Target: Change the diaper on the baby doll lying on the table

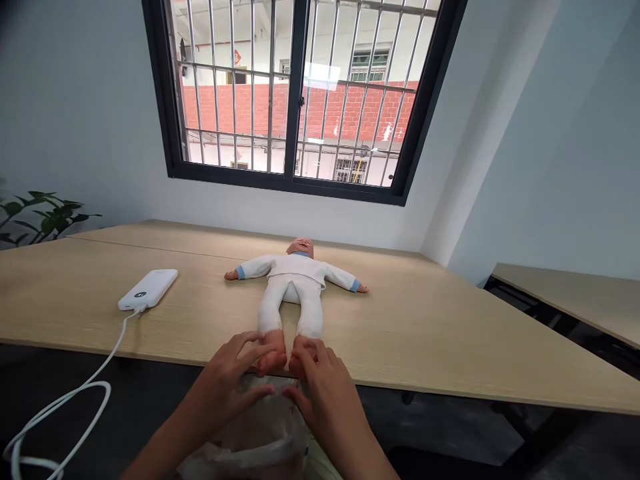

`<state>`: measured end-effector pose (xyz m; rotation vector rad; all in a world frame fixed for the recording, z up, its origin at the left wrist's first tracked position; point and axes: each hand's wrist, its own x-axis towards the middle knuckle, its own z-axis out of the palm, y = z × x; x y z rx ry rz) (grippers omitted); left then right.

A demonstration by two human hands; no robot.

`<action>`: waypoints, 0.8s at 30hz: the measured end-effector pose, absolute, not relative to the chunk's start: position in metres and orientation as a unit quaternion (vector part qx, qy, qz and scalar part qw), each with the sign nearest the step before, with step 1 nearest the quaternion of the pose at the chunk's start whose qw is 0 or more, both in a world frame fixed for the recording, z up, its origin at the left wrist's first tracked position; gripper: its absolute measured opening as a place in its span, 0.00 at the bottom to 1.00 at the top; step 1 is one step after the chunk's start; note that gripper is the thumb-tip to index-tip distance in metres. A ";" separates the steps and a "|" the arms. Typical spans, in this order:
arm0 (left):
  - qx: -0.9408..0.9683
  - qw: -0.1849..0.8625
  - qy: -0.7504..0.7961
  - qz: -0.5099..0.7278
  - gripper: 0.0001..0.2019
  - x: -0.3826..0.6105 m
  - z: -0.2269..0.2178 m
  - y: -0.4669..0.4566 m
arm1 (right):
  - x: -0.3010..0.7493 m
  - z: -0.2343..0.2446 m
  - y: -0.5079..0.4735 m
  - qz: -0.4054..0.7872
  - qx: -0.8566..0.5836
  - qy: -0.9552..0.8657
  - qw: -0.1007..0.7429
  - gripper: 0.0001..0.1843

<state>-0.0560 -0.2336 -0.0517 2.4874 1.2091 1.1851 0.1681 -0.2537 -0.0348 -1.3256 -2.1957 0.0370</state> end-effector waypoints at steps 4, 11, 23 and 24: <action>0.811 0.091 0.412 0.405 0.23 -0.042 -0.070 -0.218 | 0.164 -0.047 -0.241 0.019 -0.498 -0.805 0.321 0.28; 0.815 0.122 0.387 0.413 0.14 -0.033 -0.066 -0.212 | 0.163 -0.056 -0.230 -0.013 -0.514 -0.778 0.361 0.23; 0.858 0.147 0.315 0.378 0.14 -0.043 -0.040 -0.205 | 0.163 -0.040 -0.220 -0.050 -0.444 -0.852 0.273 0.17; 0.861 0.156 0.315 0.369 0.14 -0.045 -0.037 -0.206 | 0.163 -0.039 -0.218 -0.051 -0.442 -0.855 0.267 0.17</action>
